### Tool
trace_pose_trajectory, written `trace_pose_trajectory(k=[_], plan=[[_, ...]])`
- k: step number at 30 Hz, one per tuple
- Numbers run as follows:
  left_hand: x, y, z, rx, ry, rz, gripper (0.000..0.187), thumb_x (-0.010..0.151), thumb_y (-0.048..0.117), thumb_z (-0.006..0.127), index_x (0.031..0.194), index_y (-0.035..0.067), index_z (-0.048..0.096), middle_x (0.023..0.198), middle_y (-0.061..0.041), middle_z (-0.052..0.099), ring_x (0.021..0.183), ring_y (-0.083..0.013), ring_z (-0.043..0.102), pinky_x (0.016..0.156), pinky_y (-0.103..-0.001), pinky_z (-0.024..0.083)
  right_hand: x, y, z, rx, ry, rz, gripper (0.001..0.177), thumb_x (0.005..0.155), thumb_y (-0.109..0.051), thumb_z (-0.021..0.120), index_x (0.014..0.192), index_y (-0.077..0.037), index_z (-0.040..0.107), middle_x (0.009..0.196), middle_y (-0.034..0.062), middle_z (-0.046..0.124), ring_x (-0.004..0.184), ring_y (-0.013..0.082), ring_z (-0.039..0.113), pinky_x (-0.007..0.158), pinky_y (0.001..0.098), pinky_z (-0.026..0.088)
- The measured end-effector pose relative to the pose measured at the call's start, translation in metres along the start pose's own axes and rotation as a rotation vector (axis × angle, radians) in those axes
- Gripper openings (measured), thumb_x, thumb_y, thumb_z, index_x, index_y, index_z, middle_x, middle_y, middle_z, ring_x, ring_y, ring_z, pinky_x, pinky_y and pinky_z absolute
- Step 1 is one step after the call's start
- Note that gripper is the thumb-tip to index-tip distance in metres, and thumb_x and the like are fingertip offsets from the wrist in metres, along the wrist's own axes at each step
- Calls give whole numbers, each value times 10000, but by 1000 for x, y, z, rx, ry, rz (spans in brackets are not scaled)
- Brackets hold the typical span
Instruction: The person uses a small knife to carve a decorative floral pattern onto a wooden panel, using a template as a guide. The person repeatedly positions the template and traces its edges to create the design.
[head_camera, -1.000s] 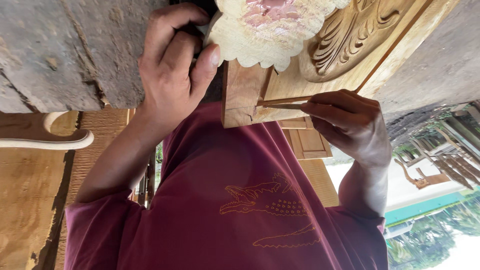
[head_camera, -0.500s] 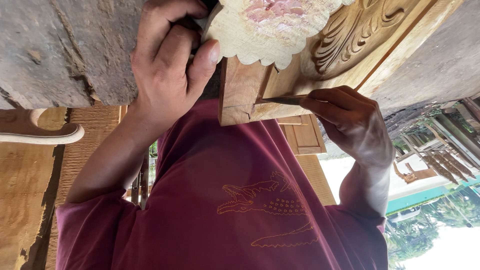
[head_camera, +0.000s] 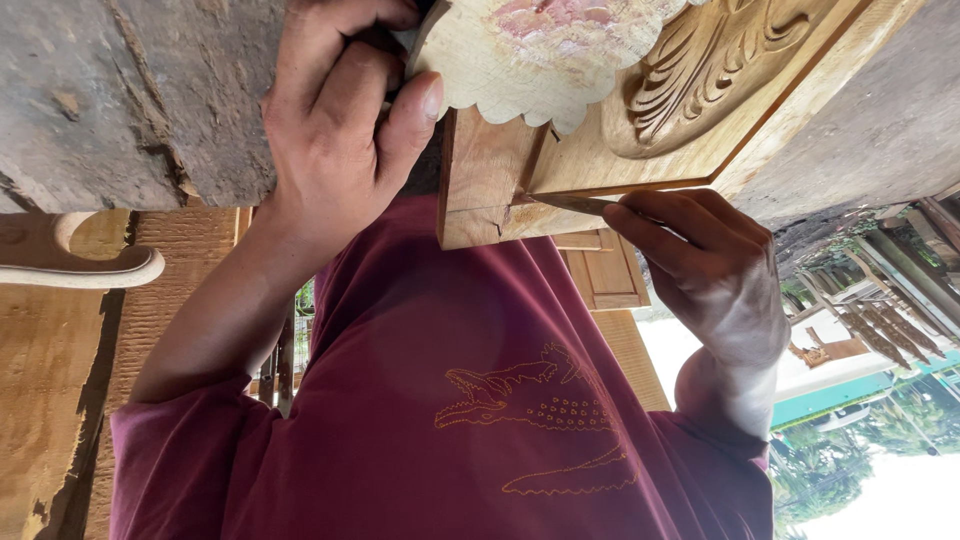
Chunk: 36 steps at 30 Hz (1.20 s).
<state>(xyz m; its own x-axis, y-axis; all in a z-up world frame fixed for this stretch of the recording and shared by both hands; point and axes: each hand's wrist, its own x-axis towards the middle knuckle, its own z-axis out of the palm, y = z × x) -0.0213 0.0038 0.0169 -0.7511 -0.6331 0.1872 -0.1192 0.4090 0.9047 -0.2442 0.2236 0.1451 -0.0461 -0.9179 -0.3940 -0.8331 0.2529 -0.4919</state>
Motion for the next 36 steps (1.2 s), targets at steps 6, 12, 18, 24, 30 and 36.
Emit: trace_pose_trajectory(k=[6, 12, 18, 24, 30, 36], plan=[[-2, 1, 0, 15, -7, -1, 228, 1172, 130, 697, 1072, -57, 614, 1288, -113, 553, 989, -202, 645, 776, -325, 562, 1, 13, 11, -21, 3, -91, 219, 1027, 91, 703, 1180, -56, 756, 1146, 128, 762, 1029, 224, 737, 871, 329, 659], [-4, -2, -1, 50, -24, 6, 239, 1168, 155, 687, 1064, -45, 607, 1297, -115, 543, 1019, -217, 642, 792, -332, 560, -4, 32, 4, 46, -57, -78, 266, 1002, 101, 669, 1181, -66, 774, 1176, 112, 748, 1074, 224, 725, 899, 308, 668], [-5, -2, 0, 41, -30, -13, 247, 1162, 154, 704, 1060, -51, 612, 1299, -136, 544, 997, -222, 622, 776, -340, 544, -10, 1, -13, -137, -35, -59, 176, 996, 24, 739, 1111, -95, 799, 1126, 71, 756, 975, 196, 685, 860, 349, 594], [-6, 2, -3, 84, -37, -25, 247, 1176, 174, 717, 1096, -40, 625, 1278, -136, 548, 1071, -270, 616, 854, -388, 545, -5, -19, -9, -246, -53, -78, 168, 947, -64, 785, 1101, -126, 808, 1125, 30, 760, 991, 189, 691, 893, 336, 596], [-11, -3, 0, 78, -20, -30, 262, 1165, 186, 708, 1078, -47, 625, 1265, -148, 536, 1058, -272, 620, 828, -385, 545, 1, -20, -13, -246, -33, -80, 177, 967, -33, 782, 1112, -130, 809, 1151, 36, 756, 1024, 196, 698, 898, 339, 603], [-13, -6, 1, 121, -5, -9, 262, 1178, 201, 723, 1131, -33, 615, 1282, -142, 533, 1029, -272, 632, 817, -396, 543, -3, -16, -6, -261, -16, -84, 157, 960, -23, 778, 1081, -117, 813, 1132, 36, 760, 1009, 201, 706, 905, 350, 612]])
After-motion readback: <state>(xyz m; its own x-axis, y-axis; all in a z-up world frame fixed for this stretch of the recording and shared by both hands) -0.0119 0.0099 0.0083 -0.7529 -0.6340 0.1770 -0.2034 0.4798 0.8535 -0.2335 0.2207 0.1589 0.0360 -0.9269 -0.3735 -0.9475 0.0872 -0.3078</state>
